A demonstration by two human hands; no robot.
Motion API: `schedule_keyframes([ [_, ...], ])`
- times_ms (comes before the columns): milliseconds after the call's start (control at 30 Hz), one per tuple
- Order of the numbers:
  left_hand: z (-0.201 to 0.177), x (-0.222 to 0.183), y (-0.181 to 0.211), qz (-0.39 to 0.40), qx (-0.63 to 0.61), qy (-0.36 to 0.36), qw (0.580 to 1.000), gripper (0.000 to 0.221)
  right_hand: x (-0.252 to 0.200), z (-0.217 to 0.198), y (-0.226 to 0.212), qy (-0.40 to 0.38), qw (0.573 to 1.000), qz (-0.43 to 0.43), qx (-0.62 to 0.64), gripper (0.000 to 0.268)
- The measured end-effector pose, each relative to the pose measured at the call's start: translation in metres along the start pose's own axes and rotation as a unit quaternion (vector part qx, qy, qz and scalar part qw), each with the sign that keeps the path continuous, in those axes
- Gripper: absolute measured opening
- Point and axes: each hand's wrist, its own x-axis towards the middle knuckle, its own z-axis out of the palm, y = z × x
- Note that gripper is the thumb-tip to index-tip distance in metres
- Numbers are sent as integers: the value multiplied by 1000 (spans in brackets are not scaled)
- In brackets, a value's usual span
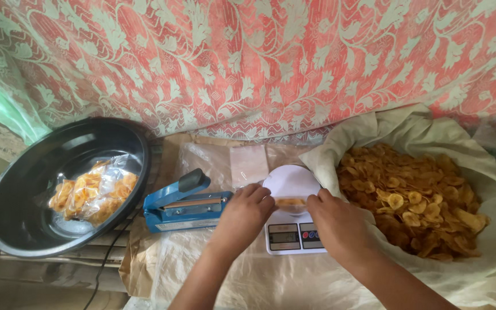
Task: The person places banana chips from a large bag onto a digital scale to weigh them, then transfers the chips into small plastic bags and uses a heat sealer to close the bags.
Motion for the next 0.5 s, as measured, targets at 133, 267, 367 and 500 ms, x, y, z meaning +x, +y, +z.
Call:
schedule_keyframes([
  [133, -65, -24, 13, -24, -87, -8, 996, 16, -9, -43, -16, 18, 987, -52, 153, 15],
  [267, -79, -80, 23, -35, -43, 10, 998, 15, -22, -18, -51, 11, 976, -109, 190, 17],
  [367, -52, -111, 12, -129, 8, -107, 986, 14, -26, 16, -70, -78, 964, -184, 173, 9],
  [500, -38, -131, -4, -118, 46, -62, 990, 15, -13, 26, -75, -45, 956, -244, 154, 8],
])
